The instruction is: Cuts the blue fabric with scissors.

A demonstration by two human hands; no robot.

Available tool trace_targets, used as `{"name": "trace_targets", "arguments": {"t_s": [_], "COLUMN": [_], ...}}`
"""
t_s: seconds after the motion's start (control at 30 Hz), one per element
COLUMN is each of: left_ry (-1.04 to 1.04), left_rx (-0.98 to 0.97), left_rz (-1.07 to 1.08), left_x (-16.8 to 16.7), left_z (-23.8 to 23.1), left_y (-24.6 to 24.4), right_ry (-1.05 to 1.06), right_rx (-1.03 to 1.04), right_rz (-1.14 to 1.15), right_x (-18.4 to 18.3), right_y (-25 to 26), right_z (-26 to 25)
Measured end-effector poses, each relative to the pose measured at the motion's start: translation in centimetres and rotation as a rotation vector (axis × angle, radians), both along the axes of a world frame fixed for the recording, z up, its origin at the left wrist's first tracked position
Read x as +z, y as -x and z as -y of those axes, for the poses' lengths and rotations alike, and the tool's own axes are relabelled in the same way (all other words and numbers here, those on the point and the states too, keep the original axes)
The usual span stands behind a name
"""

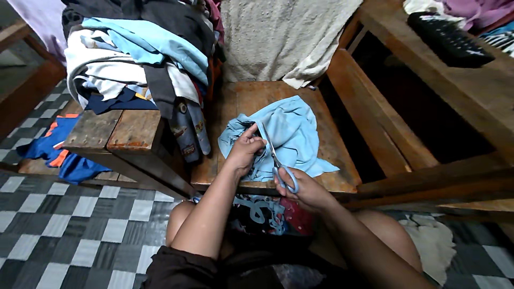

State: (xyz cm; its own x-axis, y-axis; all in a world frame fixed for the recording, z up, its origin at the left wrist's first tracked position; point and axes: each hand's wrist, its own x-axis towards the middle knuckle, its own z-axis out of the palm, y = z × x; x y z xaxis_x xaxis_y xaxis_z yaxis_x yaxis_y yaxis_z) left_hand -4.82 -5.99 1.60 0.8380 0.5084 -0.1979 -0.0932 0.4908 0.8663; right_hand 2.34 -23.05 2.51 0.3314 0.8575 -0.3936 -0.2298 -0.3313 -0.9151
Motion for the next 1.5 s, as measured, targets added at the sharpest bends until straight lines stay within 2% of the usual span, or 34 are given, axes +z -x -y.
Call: {"name": "trace_targets", "arguments": {"t_s": [0.2,0.47,0.67,1.0,1.27,1.33,1.5], "left_ry": [0.006,-0.008,-0.02,-0.2,-0.244,-0.297,-0.283], "left_rx": [-0.005,-0.09,-0.097,-0.264,-0.299,-0.26,0.02], "left_rz": [0.003,0.071,0.056,-0.024,-0.059,-0.108,-0.11], "left_x": [-0.1,0.0,-0.1,0.1,0.3,0.7,0.4], "left_z": [-0.3,-0.3,-0.4,-0.8,-0.8,-0.8,-1.1], "left_y": [-0.2,0.0,-0.1,0.4,0.5,0.6,0.2], "right_ry": [0.036,-0.081,-0.012,-0.057,-0.004,0.013,0.063], "right_rx": [-0.019,0.055,0.009,0.053,0.045,0.054,0.097], "right_rz": [0.006,-0.055,0.014,0.019,0.091,0.108,0.139], "right_x": [0.2,-0.1,0.2,-0.4,-0.5,-0.5,-0.8], "right_y": [-0.1,-1.1,-0.9,-1.8,-1.9,-2.0,-2.1], "right_z": [-0.1,-0.6,-0.8,0.0,0.0,0.1,0.1]}}
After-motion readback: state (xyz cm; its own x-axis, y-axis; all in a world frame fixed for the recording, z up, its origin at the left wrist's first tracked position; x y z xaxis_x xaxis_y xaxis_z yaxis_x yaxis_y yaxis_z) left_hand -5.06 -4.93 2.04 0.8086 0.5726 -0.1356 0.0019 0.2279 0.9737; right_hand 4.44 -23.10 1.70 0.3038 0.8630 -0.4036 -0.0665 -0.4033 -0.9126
